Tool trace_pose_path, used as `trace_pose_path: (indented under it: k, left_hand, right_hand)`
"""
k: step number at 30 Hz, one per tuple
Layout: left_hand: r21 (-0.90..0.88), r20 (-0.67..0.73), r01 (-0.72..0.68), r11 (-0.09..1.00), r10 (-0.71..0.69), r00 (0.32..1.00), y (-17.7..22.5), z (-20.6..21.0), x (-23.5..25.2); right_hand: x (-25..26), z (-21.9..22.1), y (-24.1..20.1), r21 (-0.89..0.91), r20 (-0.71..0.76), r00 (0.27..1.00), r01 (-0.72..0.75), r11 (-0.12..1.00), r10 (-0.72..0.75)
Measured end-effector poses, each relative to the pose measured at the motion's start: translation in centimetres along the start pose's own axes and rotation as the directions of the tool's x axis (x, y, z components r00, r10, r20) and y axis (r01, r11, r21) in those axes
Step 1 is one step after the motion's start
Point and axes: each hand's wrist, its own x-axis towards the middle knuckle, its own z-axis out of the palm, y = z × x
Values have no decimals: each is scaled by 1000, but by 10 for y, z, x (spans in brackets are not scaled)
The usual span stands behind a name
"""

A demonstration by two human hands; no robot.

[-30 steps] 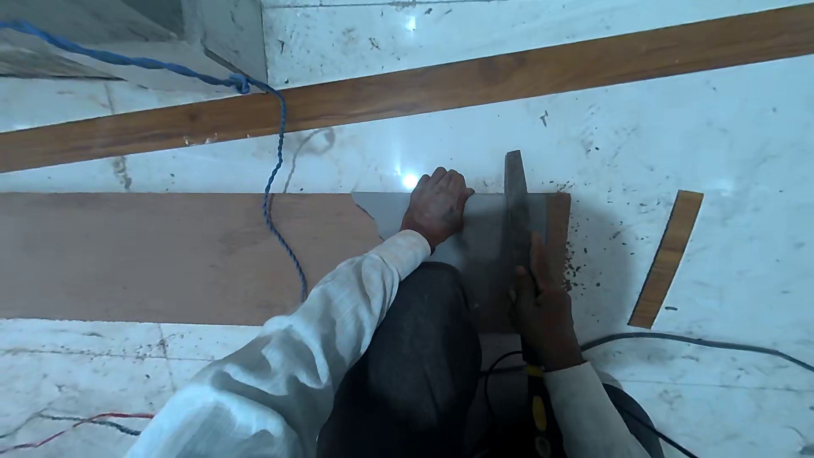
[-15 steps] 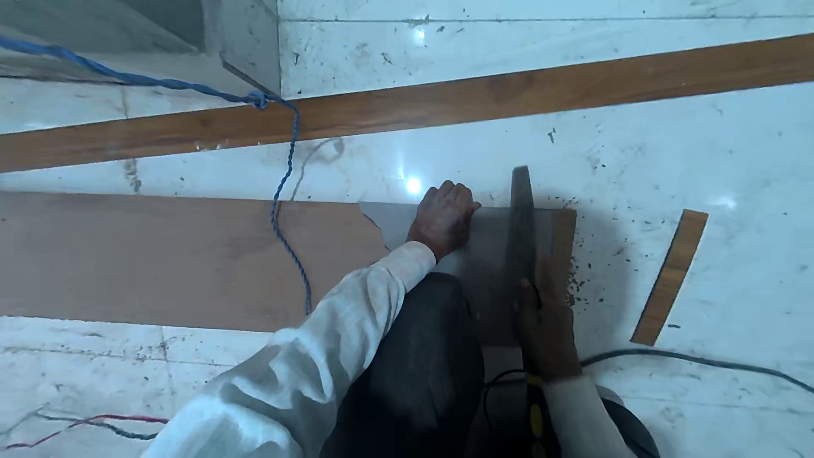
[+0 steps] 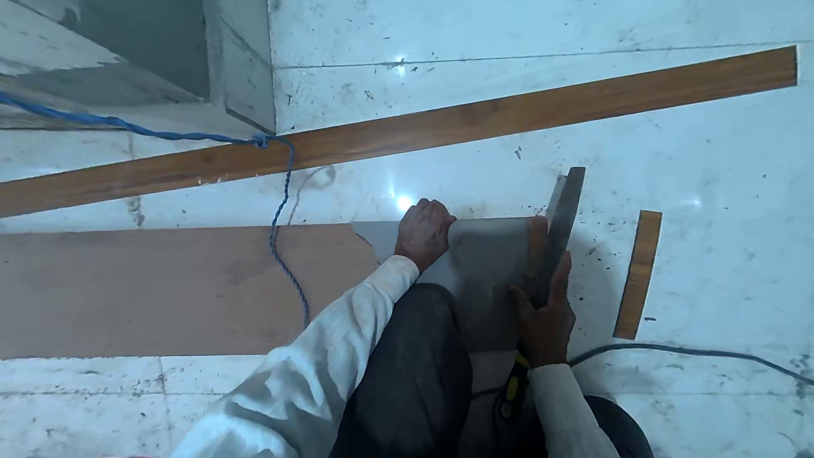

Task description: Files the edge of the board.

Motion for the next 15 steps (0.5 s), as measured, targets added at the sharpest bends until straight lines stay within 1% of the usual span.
trace_pose_path:
  k: [2, 6, 11, 15]
  left_hand:
    - [8, -10, -9, 1000, 9, 1000, -2, 0, -1]
    - [12, -4, -33, 999, 33, 999, -4, -3, -3]
    - [14, -32, -69, 997, 70, 997, -8, -2, -7]
    - [8, -21, -76, 997, 77, 997, -8, -5, -10]
  right_hand:
    - [-1, 7, 0, -16, -10, 1000, 0, 1000, -1]
    - [-1, 16, 6, -37, -36, 997, 60, 998, -61]
    - [-1, 17, 4, -23, -82, 996, 35, 999, -37]
    - [-1, 17, 3, -34, -96, 995, 18, 999, -21]
